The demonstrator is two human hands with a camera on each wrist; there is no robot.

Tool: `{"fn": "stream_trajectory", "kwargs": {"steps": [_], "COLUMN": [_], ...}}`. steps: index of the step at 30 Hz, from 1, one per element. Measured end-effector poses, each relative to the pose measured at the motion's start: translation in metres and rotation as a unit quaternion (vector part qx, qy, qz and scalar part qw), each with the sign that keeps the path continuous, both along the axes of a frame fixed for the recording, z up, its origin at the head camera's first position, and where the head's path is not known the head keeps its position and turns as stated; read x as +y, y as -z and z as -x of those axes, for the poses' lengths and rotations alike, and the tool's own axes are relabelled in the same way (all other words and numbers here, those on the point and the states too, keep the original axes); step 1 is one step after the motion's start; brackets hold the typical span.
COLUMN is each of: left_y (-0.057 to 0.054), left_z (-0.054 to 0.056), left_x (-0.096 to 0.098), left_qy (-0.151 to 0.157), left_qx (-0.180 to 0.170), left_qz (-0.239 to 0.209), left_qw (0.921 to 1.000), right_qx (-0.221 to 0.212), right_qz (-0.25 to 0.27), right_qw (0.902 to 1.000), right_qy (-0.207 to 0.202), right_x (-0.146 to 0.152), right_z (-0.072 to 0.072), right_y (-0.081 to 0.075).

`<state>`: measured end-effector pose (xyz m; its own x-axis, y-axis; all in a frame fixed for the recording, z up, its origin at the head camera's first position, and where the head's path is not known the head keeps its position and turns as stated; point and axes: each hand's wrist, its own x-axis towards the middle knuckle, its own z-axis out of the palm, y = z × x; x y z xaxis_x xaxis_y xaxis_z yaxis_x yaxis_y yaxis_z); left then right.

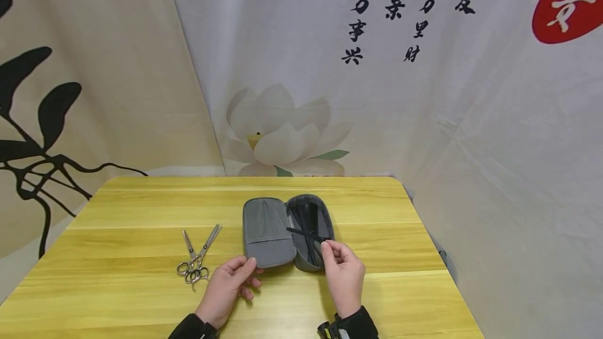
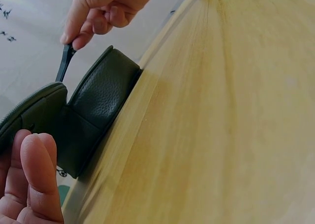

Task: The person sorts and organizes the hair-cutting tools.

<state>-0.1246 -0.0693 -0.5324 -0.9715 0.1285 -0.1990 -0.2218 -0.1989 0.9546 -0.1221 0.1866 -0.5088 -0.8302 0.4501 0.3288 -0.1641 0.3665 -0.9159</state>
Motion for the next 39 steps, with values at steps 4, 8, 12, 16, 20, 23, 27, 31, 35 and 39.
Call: {"fn": "stream_trajectory", "kwargs": {"steps": [4,8,12,16,20,23,27,31,35,39], "left_y": [0.0,-0.001,0.0,0.001,0.001,0.001,0.0,0.0,0.0,0.0], "left_z": [0.0,0.0,-0.001,0.0,0.0,0.0,0.001,0.001,0.001,0.0], "left_x": [0.0,0.0,-0.001,-0.001,-0.001,-0.001,-0.001,0.0,0.001,0.001], "left_qy": [0.0,0.0,0.0,0.0,0.001,0.001,0.001,-0.001,-0.003,-0.003], "left_qx": [-0.002,-0.003,-0.001,-0.003,-0.004,-0.004,-0.004,-0.004,-0.004,-0.004], "left_qz": [-0.001,-0.002,0.0,0.001,0.002,0.003,0.0,-0.004,-0.006,-0.005], "left_qw": [1.0,1.0,1.0,1.0,1.0,1.0,1.0,1.0,1.0,1.0], "right_qx": [0.006,0.013,0.019,0.026,0.04,0.056,0.072,0.072,0.071,0.073], "right_qz": [0.001,0.006,0.017,0.035,0.043,0.041,0.03,0.019,0.026,0.03], "right_qw": [1.0,0.9999,0.9997,0.999,0.9983,0.9976,0.9967,0.9966,0.9968,0.9967], "right_qy": [0.003,0.004,0.001,-0.007,-0.006,0.001,0.02,0.034,0.028,0.019], "right_x": [0.0,0.0,0.0,0.0,0.0,-0.001,-0.002,-0.007,-0.005,0.001], "right_z": [-0.001,-0.001,-0.002,-0.003,-0.003,-0.002,0.0,-0.003,-0.004,-0.001], "right_y": [0.0,-0.002,-0.003,-0.004,-0.004,-0.004,-0.003,-0.012,-0.012,-0.002]}}
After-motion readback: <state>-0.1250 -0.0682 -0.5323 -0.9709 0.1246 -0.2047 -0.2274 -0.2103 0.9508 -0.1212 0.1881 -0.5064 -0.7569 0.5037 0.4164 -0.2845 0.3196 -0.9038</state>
